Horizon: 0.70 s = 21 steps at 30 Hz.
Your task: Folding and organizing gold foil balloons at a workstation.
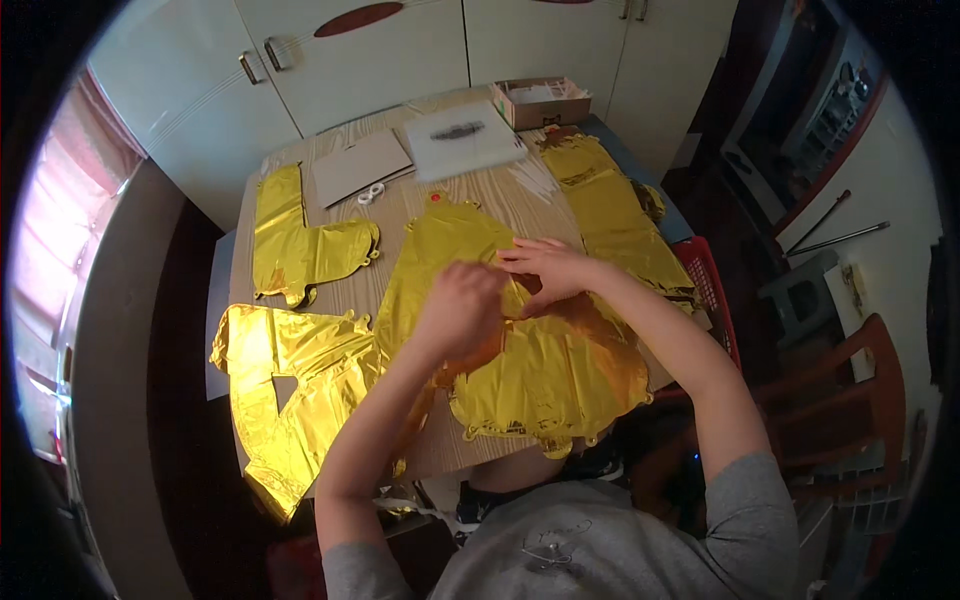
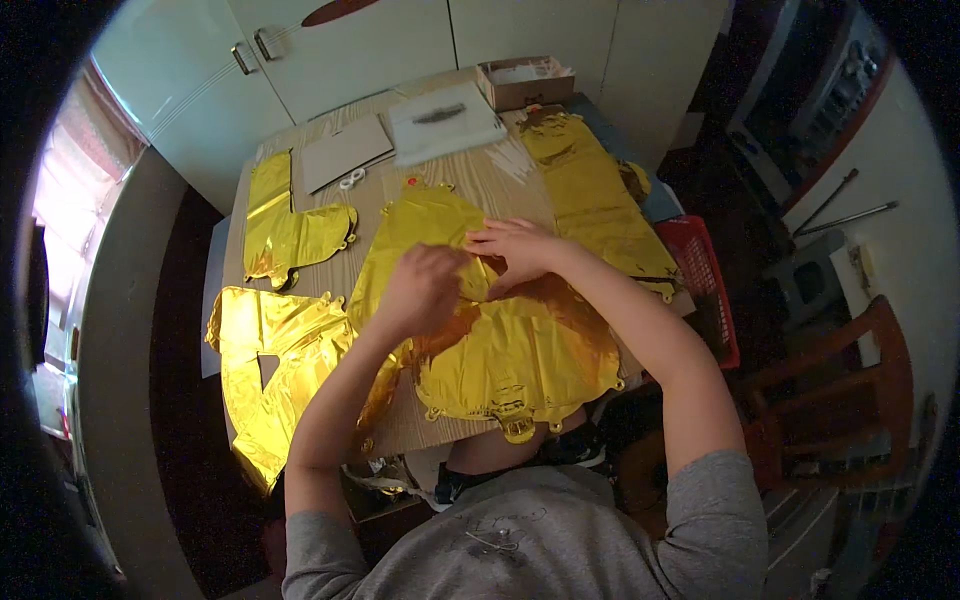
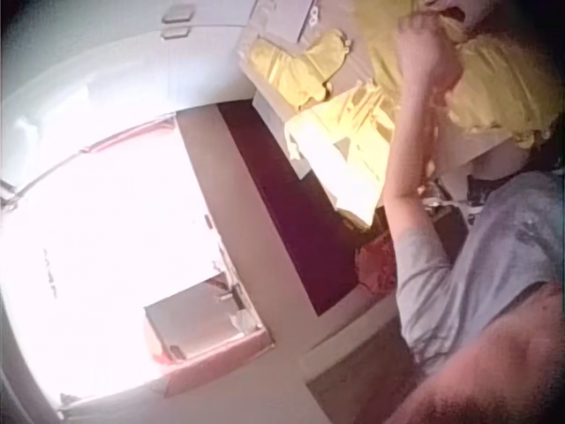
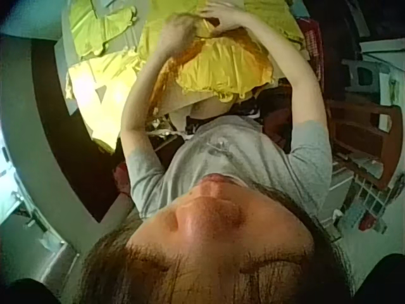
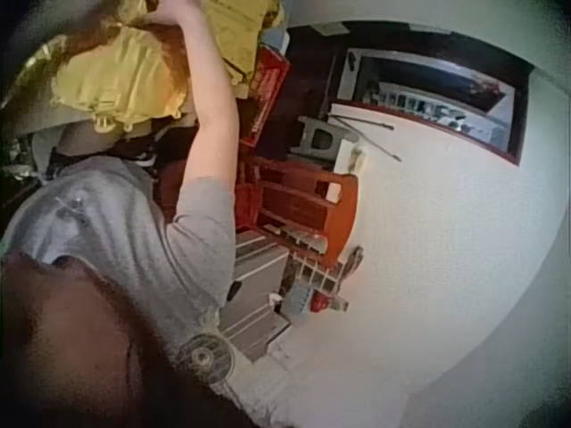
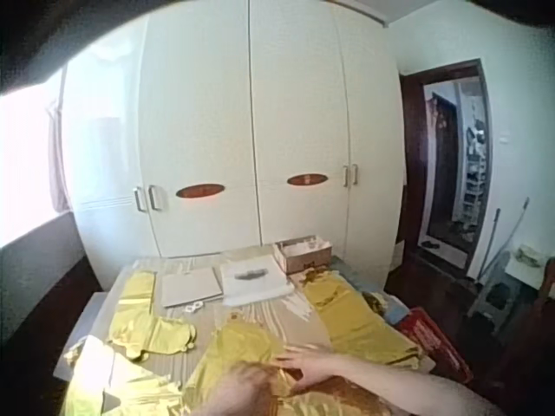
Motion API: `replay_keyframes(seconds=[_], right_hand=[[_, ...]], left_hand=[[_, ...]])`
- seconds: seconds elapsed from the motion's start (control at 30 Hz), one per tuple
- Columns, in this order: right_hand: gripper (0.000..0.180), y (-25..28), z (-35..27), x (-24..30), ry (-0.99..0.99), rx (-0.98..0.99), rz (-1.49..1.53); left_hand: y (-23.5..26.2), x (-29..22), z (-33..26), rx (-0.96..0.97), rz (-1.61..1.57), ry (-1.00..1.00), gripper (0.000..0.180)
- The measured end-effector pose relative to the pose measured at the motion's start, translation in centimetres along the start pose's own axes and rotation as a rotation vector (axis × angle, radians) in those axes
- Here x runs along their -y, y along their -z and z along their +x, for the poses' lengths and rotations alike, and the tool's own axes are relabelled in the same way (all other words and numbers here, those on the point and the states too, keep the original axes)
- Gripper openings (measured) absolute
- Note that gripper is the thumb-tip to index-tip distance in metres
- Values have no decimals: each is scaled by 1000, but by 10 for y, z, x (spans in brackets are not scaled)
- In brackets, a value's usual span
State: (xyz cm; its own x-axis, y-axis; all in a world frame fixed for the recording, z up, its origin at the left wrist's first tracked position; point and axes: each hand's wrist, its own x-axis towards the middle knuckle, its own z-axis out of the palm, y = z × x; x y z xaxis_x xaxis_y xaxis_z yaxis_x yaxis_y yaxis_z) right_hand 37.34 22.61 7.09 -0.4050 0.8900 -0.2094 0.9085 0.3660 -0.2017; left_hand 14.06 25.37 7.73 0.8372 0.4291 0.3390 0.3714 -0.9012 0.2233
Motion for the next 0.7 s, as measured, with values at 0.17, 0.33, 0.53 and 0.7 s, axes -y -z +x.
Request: replay_keyframes(seconds=[0.17,0.33,0.53,0.7], right_hand=[[96,-4,1,-2,-4,-50,82],[104,-4,2,-1,-22,-43,57],[113,-3,2,0,-66,11,72],[119,1,0,4,-68,42,73]], left_hand=[[-18,-18,3,273,-73,12,25],[-29,-3,8,151,-24,-21,27],[-35,19,13,115,61,30,54],[-37,24,5,142,62,26,72]])
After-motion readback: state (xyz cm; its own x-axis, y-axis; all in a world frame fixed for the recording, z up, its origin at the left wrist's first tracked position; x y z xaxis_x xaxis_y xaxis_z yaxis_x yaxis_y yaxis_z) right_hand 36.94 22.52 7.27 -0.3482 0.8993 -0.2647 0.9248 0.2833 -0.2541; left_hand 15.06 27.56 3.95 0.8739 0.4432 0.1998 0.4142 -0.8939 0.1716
